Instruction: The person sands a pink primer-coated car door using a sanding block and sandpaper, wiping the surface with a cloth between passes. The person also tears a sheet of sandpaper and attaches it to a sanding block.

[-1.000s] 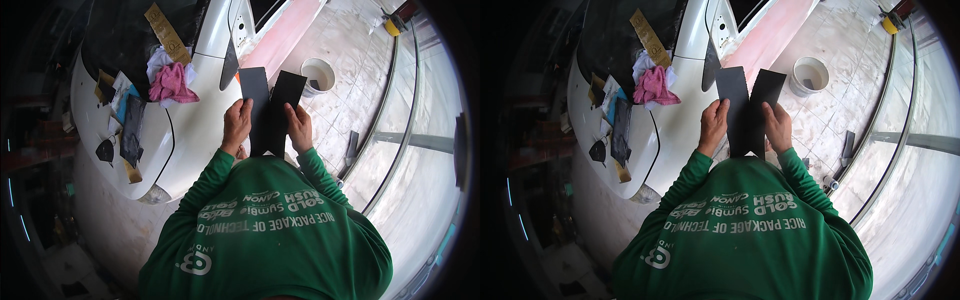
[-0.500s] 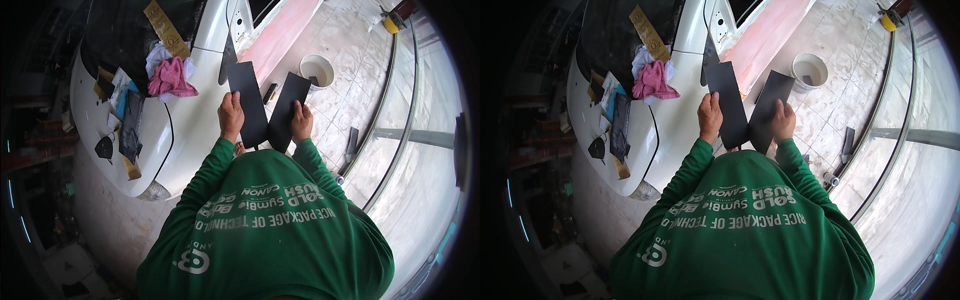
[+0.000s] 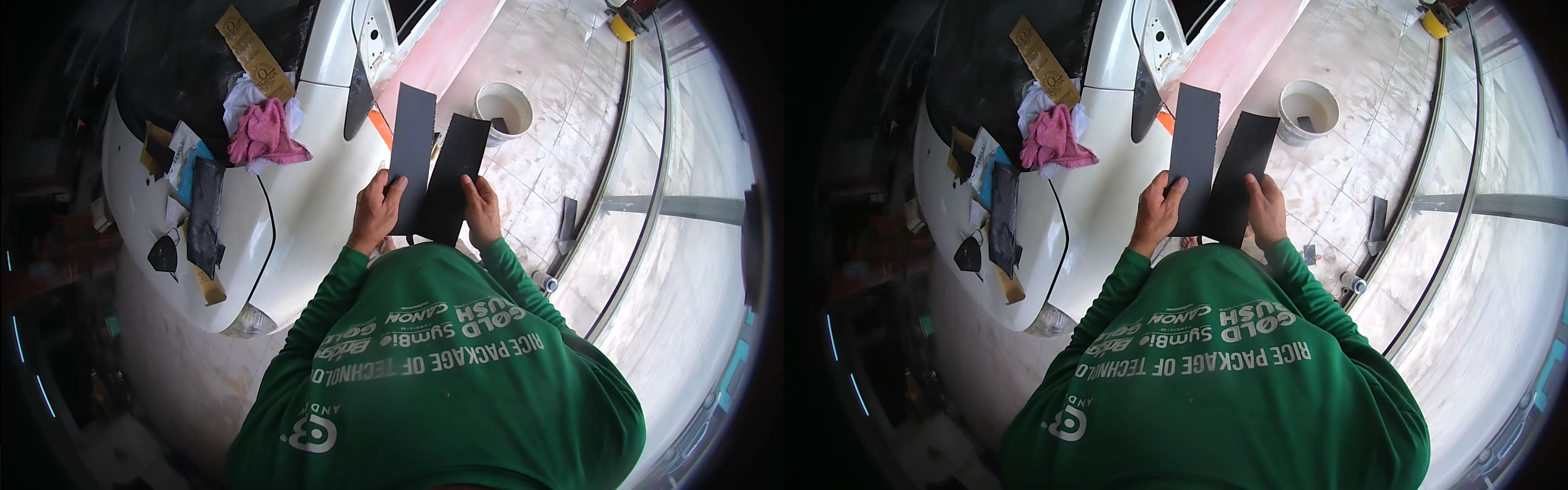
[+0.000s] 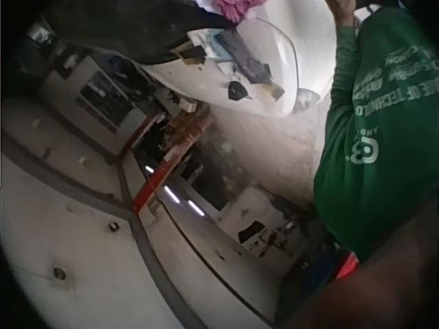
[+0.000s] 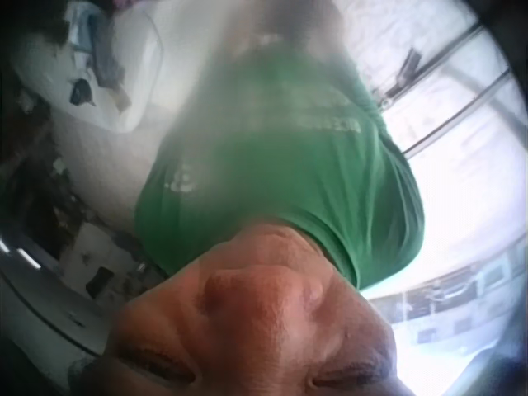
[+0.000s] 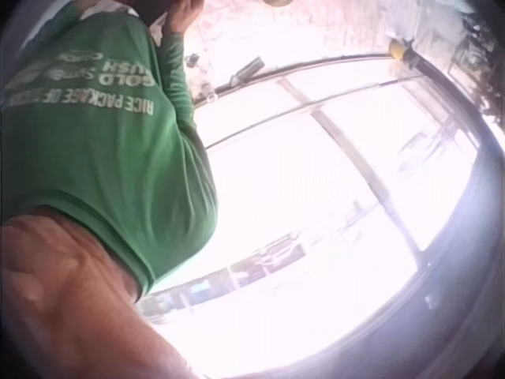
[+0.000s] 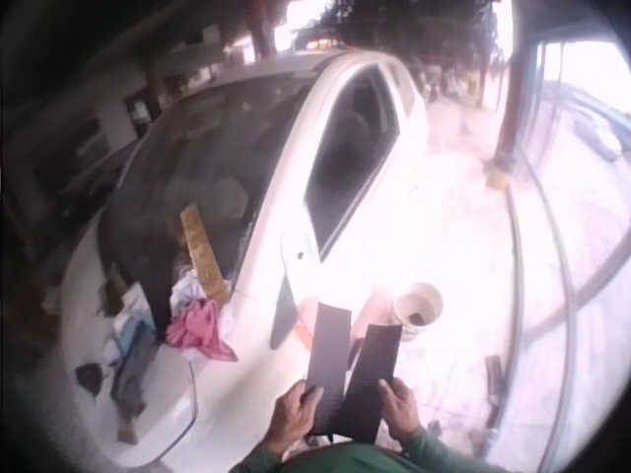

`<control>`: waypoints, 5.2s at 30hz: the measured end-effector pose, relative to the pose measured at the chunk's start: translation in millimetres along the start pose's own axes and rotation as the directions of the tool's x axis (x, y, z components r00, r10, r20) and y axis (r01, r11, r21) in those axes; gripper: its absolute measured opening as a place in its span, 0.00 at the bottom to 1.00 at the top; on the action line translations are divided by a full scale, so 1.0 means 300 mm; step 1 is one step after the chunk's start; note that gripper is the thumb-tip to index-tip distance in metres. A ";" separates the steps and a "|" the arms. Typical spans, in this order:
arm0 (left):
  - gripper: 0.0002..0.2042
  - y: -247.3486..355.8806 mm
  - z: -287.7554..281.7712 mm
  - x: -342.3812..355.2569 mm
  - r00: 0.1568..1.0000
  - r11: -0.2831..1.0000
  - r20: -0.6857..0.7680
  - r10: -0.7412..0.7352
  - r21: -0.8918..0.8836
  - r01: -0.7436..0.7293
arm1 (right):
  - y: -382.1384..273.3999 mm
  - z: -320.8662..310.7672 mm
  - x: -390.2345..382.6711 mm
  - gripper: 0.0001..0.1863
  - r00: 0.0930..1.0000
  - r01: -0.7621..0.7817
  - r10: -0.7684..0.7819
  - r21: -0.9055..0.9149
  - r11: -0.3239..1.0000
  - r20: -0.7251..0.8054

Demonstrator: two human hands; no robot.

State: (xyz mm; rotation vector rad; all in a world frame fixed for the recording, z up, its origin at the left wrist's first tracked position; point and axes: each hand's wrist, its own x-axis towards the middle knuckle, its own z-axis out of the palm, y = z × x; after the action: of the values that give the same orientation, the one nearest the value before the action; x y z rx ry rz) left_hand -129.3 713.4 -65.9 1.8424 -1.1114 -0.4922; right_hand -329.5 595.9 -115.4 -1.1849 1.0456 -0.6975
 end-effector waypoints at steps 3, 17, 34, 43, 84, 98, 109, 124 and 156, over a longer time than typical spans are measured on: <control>0.15 0.041 -0.013 0.023 0.992 0.994 -0.089 0.086 0.076 -0.079 | -0.034 -0.005 0.044 0.21 0.975 0.157 -0.181 -0.178 0.971 -0.128; 0.13 0.123 -0.328 0.064 0.820 0.997 -0.571 0.043 -0.031 -0.074 | -0.306 0.126 0.088 0.17 0.890 0.393 -0.379 0.006 0.919 -0.256; 0.39 -0.226 -1.393 0.105 0.669 0.858 -0.548 -0.502 -0.411 0.307 | -0.404 0.247 0.047 0.24 0.958 0.276 -0.276 -0.015 0.961 -0.079; 0.29 -0.057 -0.718 -0.167 0.934 0.888 -0.315 -0.171 -0.460 0.008 | -0.443 0.267 0.177 0.20 0.805 0.424 -0.258 -0.214 0.880 0.534; 0.28 -0.029 0.980 -1.129 0.545 0.561 0.161 -0.823 0.077 0.824 | -0.300 -0.427 0.367 0.09 0.424 0.846 0.083 -0.427 0.319 0.902; 0.20 -0.376 1.099 -0.683 0.396 0.415 0.128 -0.909 0.212 0.884 | -0.181 -1.362 0.739 0.14 0.992 0.081 -0.024 -0.470 0.879 0.126; 0.27 -0.456 1.622 0.169 0.679 0.767 0.359 -0.641 0.339 0.545 | 0.296 -1.262 1.031 0.11 0.894 -0.414 0.388 0.084 0.906 0.224; 0.51 -2.047 2.175 0.702 0.583 0.610 0.252 -0.773 0.546 0.574 | 1.293 -1.188 0.825 0.40 0.444 -0.786 0.872 0.558 0.267 0.207; 0.20 0.653 1.177 0.809 0.977 0.868 -0.037 0.211 0.467 -0.170 | -0.351 -1.099 1.166 0.16 0.516 0.104 0.198 -0.291 0.951 0.833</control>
State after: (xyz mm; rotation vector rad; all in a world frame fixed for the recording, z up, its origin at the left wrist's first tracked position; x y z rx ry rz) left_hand -347.7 296.3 -55.0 2.1025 -1.4227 -0.0228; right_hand -487.8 130.0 -122.2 -1.5189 0.3035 0.1815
